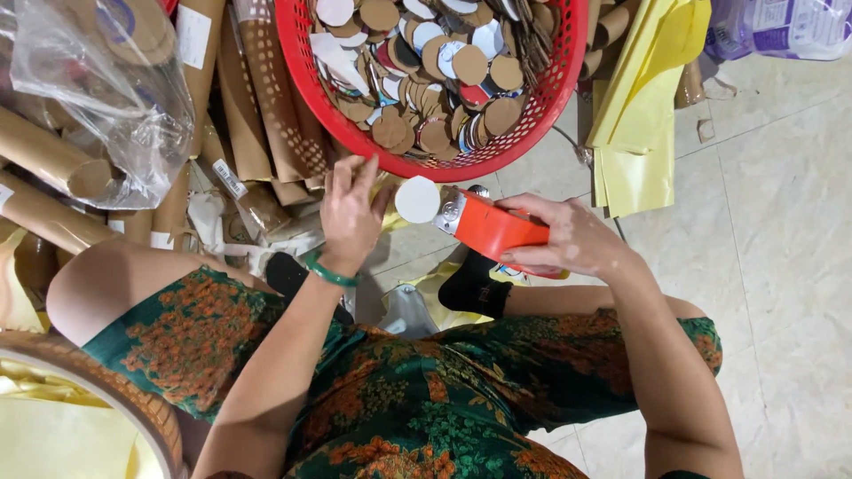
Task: The recorder is applying tape to seal the ends of cardboard tubes using small cardboard circles.
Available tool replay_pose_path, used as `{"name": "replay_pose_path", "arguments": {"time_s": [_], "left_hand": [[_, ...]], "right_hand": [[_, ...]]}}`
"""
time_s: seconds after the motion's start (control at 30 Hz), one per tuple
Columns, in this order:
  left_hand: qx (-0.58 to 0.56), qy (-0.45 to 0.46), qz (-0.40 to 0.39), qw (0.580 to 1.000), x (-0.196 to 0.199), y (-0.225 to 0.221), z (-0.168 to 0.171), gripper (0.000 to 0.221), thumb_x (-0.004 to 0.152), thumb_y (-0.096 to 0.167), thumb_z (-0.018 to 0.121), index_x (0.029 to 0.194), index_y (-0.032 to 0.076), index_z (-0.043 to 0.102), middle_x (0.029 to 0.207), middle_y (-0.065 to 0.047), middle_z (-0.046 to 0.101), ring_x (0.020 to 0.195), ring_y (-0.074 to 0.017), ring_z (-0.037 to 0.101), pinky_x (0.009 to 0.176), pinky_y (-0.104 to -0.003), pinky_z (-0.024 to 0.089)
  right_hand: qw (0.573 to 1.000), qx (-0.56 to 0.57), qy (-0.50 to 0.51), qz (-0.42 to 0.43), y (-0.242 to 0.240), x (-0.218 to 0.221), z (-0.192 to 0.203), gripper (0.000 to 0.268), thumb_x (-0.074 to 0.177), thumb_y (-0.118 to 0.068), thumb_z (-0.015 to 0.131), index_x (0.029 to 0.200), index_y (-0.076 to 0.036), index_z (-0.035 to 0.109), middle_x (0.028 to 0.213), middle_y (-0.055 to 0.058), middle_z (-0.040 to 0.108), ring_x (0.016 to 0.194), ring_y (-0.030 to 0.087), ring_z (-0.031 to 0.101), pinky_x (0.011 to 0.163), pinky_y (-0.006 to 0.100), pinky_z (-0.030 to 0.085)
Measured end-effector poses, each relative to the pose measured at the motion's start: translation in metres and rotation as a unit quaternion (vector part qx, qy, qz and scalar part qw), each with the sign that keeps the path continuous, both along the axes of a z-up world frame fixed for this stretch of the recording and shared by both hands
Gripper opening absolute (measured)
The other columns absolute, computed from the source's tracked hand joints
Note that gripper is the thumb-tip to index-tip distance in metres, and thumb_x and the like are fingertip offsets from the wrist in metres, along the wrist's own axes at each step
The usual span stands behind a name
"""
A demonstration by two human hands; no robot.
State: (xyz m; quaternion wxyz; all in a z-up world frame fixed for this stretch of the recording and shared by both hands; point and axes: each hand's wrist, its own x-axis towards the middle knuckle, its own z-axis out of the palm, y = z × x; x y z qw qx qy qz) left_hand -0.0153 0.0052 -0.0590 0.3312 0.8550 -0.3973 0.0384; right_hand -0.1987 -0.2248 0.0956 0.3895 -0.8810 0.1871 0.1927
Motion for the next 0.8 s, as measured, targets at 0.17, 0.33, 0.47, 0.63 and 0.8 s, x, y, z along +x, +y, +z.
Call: {"name": "replay_pose_path", "arguments": {"time_s": [0.17, 0.33, 0.47, 0.63, 0.8], "left_hand": [[-0.267, 0.228, -0.029, 0.936, -0.041, -0.016, -0.002, 0.056, 0.094, 0.010, 0.077, 0.145, 0.009, 0.053, 0.127, -0.015, 0.066, 0.113, -0.0257, 0.068, 0.093, -0.035, 0.059], [-0.333, 0.303, -0.008, 0.893, -0.042, -0.033, -0.009, 0.091, 0.076, 0.023, 0.093, 0.144, 0.004, 0.036, 0.123, -0.013, 0.067, 0.104, -0.0240, 0.071, 0.090, -0.034, 0.059], [-0.243, 0.285, -0.123, 0.919, -0.021, -0.029, -0.011, 0.068, 0.081, 0.019, 0.094, 0.132, 0.009, 0.050, 0.121, -0.010, 0.071, 0.108, -0.0248, 0.074, 0.095, -0.036, 0.061], [-0.205, 0.232, -0.231, 0.923, -0.003, -0.020, -0.026, 0.070, 0.071, 0.019, 0.095, 0.127, 0.008, 0.054, 0.121, -0.012, 0.066, 0.114, -0.0272, 0.067, 0.103, -0.036, 0.056], [-0.202, 0.521, -0.259, 0.788, -0.003, -0.013, -0.056, 0.073, 0.074, 0.012, 0.088, 0.138, 0.008, 0.052, 0.128, -0.009, 0.060, 0.123, -0.0263, 0.057, 0.109, -0.035, 0.048]], "right_hand": [[0.998, 0.035, 0.036, -0.026, 0.010, 0.010, 0.007, 0.065, 0.069, -0.040, 0.084, 0.127, -0.018, 0.064, 0.101, 0.007, 0.080, 0.083, 0.026, 0.079, 0.077, 0.036, 0.059], [0.986, -0.019, -0.122, 0.111, 0.030, -0.004, 0.003, 0.061, 0.079, -0.041, 0.081, 0.130, -0.014, 0.060, 0.110, 0.011, 0.076, 0.084, 0.029, 0.075, 0.074, 0.036, 0.059], [0.945, -0.286, -0.038, 0.156, 0.043, -0.006, -0.007, 0.081, 0.073, -0.054, 0.081, 0.141, -0.018, 0.057, 0.085, 0.016, 0.073, 0.074, 0.034, 0.072, 0.071, 0.043, 0.057], [0.964, -0.232, -0.068, 0.109, 0.017, -0.018, 0.020, 0.072, 0.076, -0.055, 0.079, 0.136, -0.018, 0.063, 0.098, 0.017, 0.074, 0.079, 0.036, 0.072, 0.072, 0.044, 0.057], [0.943, -0.237, -0.186, 0.144, 0.006, -0.026, 0.041, 0.061, 0.075, -0.041, 0.083, 0.122, -0.006, 0.065, 0.125, 0.013, 0.072, 0.084, 0.036, 0.071, 0.073, 0.042, 0.058]]}}
